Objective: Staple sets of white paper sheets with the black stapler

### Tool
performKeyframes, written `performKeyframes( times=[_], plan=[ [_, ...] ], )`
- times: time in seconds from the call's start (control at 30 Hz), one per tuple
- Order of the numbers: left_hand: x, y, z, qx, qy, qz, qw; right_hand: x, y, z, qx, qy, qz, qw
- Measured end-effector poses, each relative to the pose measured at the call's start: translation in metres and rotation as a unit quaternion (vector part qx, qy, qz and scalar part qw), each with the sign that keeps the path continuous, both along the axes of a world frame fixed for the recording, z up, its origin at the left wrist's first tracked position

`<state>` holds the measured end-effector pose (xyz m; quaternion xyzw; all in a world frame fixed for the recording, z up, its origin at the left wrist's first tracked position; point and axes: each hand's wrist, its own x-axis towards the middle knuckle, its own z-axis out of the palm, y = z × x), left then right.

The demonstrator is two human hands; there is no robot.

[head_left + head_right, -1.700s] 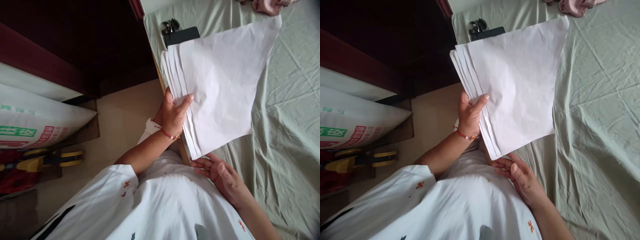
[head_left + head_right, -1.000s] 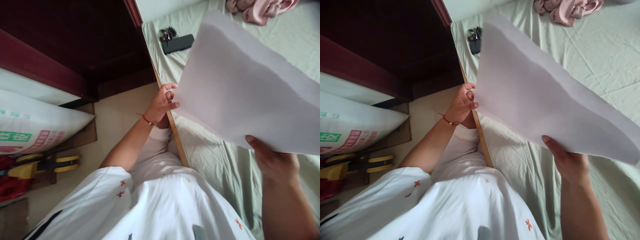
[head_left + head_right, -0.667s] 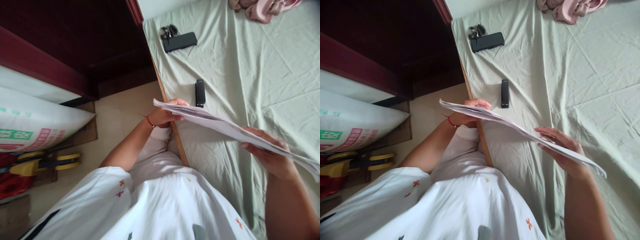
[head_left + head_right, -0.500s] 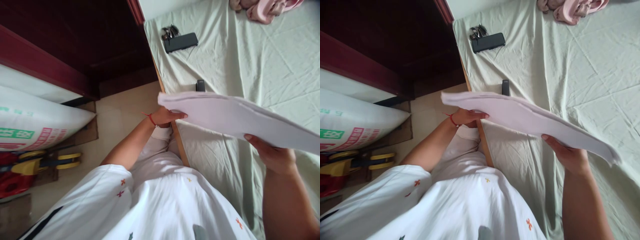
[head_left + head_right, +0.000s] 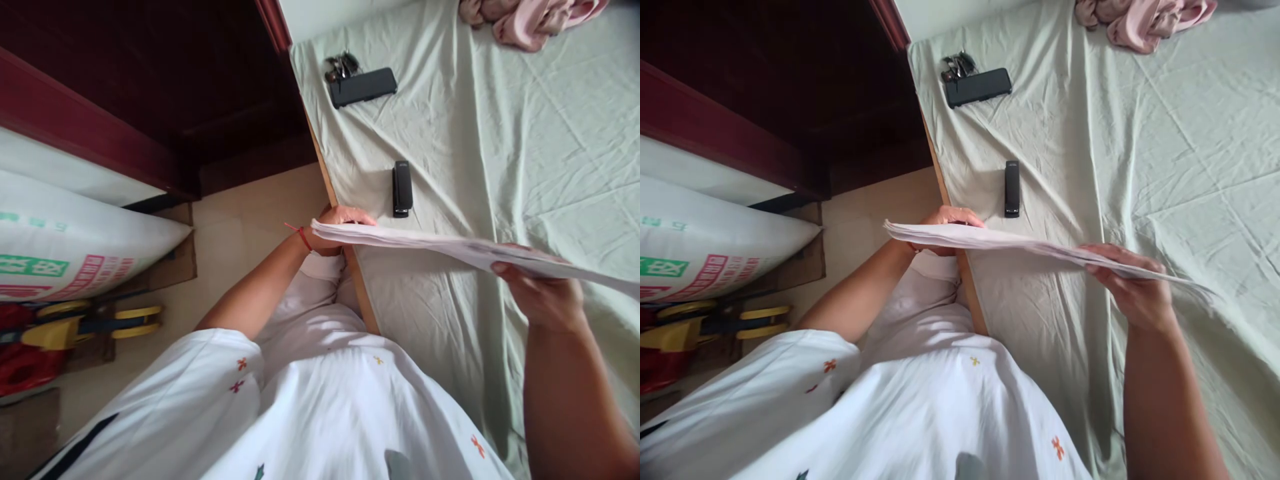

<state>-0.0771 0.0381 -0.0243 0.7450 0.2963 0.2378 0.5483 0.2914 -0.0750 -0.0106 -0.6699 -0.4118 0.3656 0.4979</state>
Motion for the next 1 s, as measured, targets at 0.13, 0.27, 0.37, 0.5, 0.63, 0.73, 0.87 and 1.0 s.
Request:
performKeyframes(
  times=[0.13,0.27,0.37,0.5,0.63,0.73,0.87,1.0],
  plan=[
    [0.007,-0.005,-0.008,-0.018,0.021,0.051,0.998,-0.014,0.003,-0.001,0.018,-0.011,0.019,1.0],
    [0.009,-0.013,-0.012,-0.049,-0.002,0.133,0.99,-0.02,0.002,0.004,0.039,0.023,-0.001,0.999],
    [0.006,-0.015,-0.017,-0.065,-0.003,0.132,0.989,-0.012,-0.003,0.001,-0.048,0.073,-0.033,0.996],
    [0.006,-0.019,-0.021,-0.075,0.009,0.141,0.987,0.006,-0.008,-0.01,-0.142,0.082,-0.026,0.986],
    [0.018,-0.024,-0.012,-0.091,0.077,0.086,0.989,0.021,-0.007,-0.012,-0.131,-0.047,-0.052,0.989],
    [0.03,-0.025,0.0,-0.094,0.108,0.007,0.99,0.021,-0.006,0.0,-0.038,-0.357,-0.047,0.932],
    [0.047,-0.024,0.015,-0.103,0.111,-0.07,0.986,0.007,-0.005,0.026,0.081,-0.49,0.102,0.862],
    [0.058,-0.022,0.021,-0.109,0.103,-0.133,0.98,0.005,-0.011,0.042,0.066,-0.443,0.193,0.873]
  ],
)
